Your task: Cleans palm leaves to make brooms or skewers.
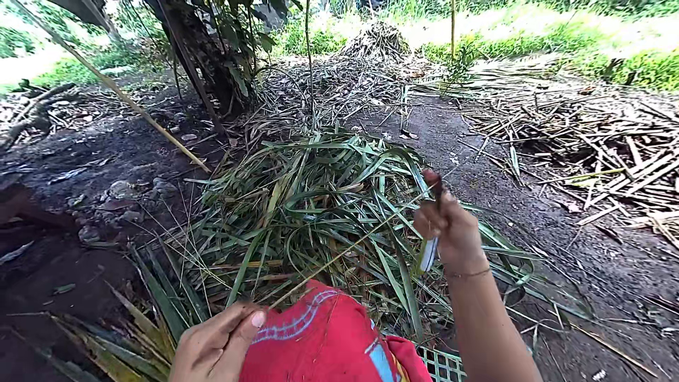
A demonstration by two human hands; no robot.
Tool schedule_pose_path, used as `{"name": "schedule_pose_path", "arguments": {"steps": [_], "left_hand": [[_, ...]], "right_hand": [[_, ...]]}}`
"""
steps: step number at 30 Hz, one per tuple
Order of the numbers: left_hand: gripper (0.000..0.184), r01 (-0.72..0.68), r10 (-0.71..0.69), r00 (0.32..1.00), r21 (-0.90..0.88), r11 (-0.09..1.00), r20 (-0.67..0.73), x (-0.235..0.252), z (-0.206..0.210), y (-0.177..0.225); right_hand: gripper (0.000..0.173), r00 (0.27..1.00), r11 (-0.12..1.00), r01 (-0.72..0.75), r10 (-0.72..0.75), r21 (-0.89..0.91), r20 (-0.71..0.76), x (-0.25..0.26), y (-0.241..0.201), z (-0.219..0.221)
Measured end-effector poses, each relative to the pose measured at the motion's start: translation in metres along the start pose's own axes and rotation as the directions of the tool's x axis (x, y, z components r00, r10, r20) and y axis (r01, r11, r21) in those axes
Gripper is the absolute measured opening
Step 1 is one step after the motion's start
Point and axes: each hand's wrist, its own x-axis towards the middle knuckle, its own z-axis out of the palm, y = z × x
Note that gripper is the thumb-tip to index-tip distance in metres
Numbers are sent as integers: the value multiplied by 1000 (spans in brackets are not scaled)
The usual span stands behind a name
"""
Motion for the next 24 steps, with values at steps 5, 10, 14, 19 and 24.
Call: {"name": "schedule_pose_path", "arguments": {"steps": [5,10,14,19,24], "left_hand": [[31,-66,67,998,243,968,6,-4,3,-6],[31,-251,320,945,479,841,-67,-3,31,-5],[35,-317,464,877,575,754,-126,-7,36,-8],[33,-366,526,842,588,721,-120,-10,29,-8],[35,-369,500,858,537,758,-117,-14,17,-16]], "right_hand": [[44,990,991,-134,133,21,43,-10,8,16],[51,814,909,-417,384,-23,435,-51,34,85],[42,818,914,-404,344,36,461,-60,36,90],[46,917,936,-322,270,145,293,-42,12,43],[41,983,974,-167,152,154,102,-31,-10,3]]}}
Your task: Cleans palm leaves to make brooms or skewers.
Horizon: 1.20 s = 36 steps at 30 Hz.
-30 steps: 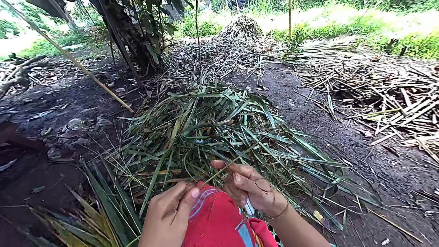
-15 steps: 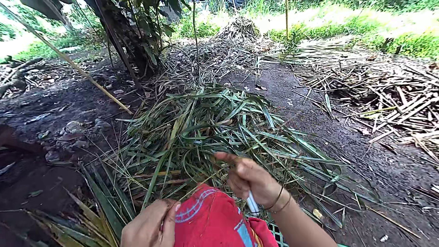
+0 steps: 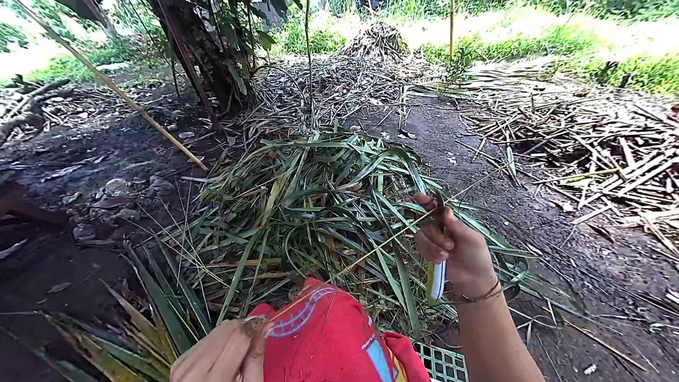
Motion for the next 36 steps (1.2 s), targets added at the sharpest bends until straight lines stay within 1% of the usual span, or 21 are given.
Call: {"name": "schedule_pose_path", "arguments": {"steps": [2,3,4,6,7,8,9,10,13,15,17,18,20,23,24,26,29,30,31,34,36], "left_hand": [[37,65,-64,998,-54,996,15,-6,-10,-10],[40,106,-102,993,-80,991,51,-10,-17,-18],[41,151,-138,984,-110,982,114,-12,-23,-26],[39,249,-206,938,-129,960,280,-11,-31,-32],[39,292,-229,911,-142,946,343,-6,-30,-29],[40,315,-237,896,-160,936,377,0,-26,-22],[39,316,-232,898,-180,931,375,7,-17,-11],[38,299,-219,915,-205,932,340,15,-5,0],[30,237,-188,965,-304,923,181,31,30,24],[26,198,-166,979,-351,915,119,38,40,28],[25,194,-171,981,-385,902,95,38,38,29],[26,198,-178,980,-400,895,89,36,34,28],[26,209,-190,978,-412,887,86,29,24,24],[28,241,-214,970,-391,888,111,20,11,19],[28,249,-220,968,-377,892,119,18,9,18],[26,259,-226,965,-358,897,131,18,10,18],[26,274,-225,958,-354,894,176,18,11,17],[27,278,-220,956,-355,893,196,18,10,15],[28,280,-214,953,-355,892,213,16,7,12],[29,294,-210,943,-355,887,256,5,-8,-3],[32,309,-221,937,-348,885,271,-6,-20,-20]], "right_hand": [[38,996,998,62,-60,20,-67,0,-10,-14],[38,992,996,83,-81,17,-95,-1,-14,-21],[39,989,996,91,-92,-16,-113,-2,-17,-26],[38,988,993,75,-86,-87,-128,-6,-14,-24],[38,989,993,57,-70,-103,-128,-8,-9,-18],[38,993,993,35,-48,-115,-106,-10,-3,-9],[41,998,992,11,-20,-123,-67,-13,4,1],[43,1000,992,-10,8,-122,-19,-15,12,12],[50,979,988,-97,116,-119,167,-21,35,44],[49,947,982,-156,179,-105,266,-25,46,58],[47,941,985,-146,167,-93,293,-26,50,59],[46,949,988,-115,138,-100,282,-24,48,56],[44,974,993,-45,67,-109,214,-19,36,42],[42,999,993,31,-26,-111,46,-12,15,20],[42,999,994,37,-35,-100,17,-11,11,17],[45,999,996,3,1,-89,47,-14,11,24],[53,967,987,-111,134,-114,218,-18,26,43],[52,958,986,-128,150,-103,245,-17,29,44],[50,960,988,-126,145,-95,239,-16,29,43],[43,994,991,-40,52,-126,92,-8,13,27],[39,999,976,17,-23,-216,-24,-3,-6,11]]}}
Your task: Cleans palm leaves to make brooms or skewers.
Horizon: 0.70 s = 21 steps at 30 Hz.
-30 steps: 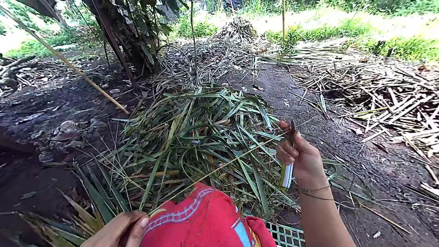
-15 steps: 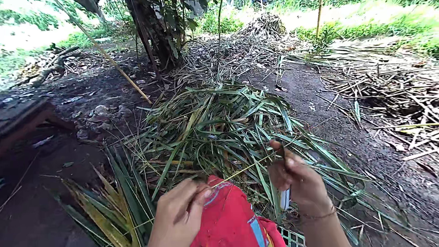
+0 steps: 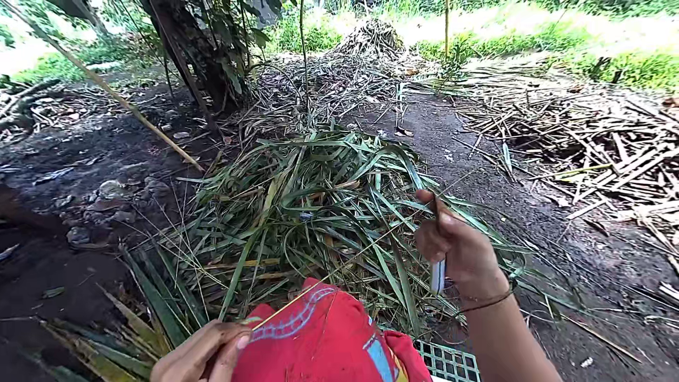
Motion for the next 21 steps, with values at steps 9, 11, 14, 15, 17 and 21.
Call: {"name": "schedule_pose_path", "arguments": {"steps": [9,11,14,15,17,21], "left_hand": [[17,221,-239,958,-124,967,-158,-41,-52,-71],[12,257,-284,945,-166,952,-162,-42,-48,-76],[17,266,-284,952,-152,952,-113,-38,-34,-78],[19,262,-277,956,-143,954,-94,-35,-29,-76],[20,253,-262,964,-136,958,-51,-30,-21,-71],[24,194,-193,981,-176,965,19,-26,-15,-66]], "right_hand": [[41,649,923,364,-153,128,-745,18,-41,-159],[40,661,938,280,-33,206,-750,15,-15,-151],[42,894,986,-52,118,161,-431,5,30,-82],[42,952,982,-128,161,139,-260,1,41,-56],[57,969,962,-247,242,121,51,-1,54,-8],[59,904,936,-336,288,108,316,16,56,55]]}}
